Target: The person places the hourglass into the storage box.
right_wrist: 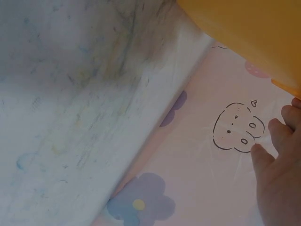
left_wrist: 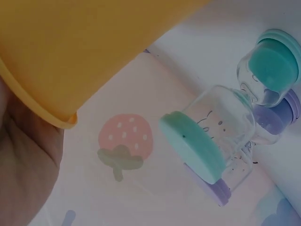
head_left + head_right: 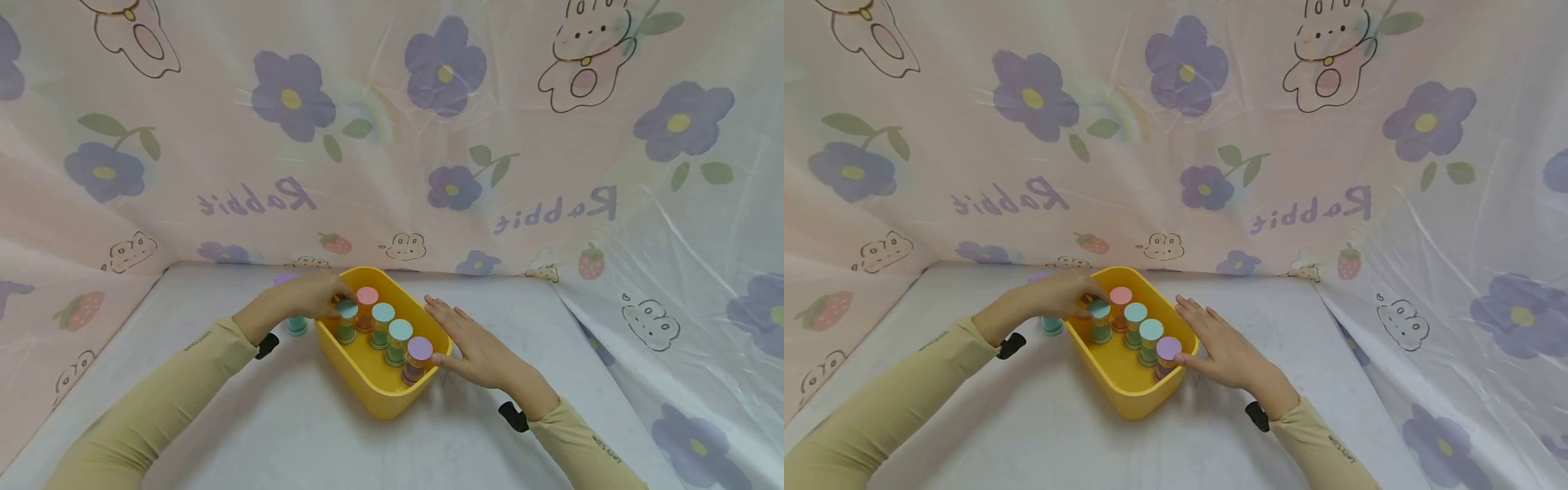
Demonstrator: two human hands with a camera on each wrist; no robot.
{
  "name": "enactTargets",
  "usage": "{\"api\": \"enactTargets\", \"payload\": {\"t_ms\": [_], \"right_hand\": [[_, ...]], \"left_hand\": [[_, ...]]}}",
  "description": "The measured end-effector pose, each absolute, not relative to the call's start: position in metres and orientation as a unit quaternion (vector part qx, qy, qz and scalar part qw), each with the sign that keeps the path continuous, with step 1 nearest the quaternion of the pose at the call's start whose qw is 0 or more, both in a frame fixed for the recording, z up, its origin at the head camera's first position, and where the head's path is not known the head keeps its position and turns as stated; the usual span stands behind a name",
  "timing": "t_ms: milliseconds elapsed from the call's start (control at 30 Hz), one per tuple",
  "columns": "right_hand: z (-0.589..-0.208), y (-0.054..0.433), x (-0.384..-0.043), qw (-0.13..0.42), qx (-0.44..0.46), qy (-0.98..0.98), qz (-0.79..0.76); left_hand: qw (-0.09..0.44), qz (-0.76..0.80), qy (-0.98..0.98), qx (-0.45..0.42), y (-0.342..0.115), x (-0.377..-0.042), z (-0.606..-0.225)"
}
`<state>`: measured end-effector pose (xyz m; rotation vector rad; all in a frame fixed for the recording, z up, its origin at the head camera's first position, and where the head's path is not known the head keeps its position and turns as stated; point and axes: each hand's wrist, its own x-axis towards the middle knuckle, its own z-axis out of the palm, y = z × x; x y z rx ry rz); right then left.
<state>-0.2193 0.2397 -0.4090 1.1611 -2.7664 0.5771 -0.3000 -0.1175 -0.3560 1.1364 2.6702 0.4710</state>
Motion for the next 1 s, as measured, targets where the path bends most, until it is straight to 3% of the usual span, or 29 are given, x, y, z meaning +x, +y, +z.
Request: {"api": "enactTargets", "payload": {"t_ms": [667,1000], "right_hand": [[-0.410,0.239,-0.219,0.047,0.380,-0.904,0.189],[-0.412,0.240,-0.220,0.044,0.374,-0.907,0.187]], "left_hand": [[0.080,0.160,0.906,0.384,-0.119,-0.295,-0.355],[0.000,0.208,0.902,0.377,-0.133,-0.284,-0.350]]}}
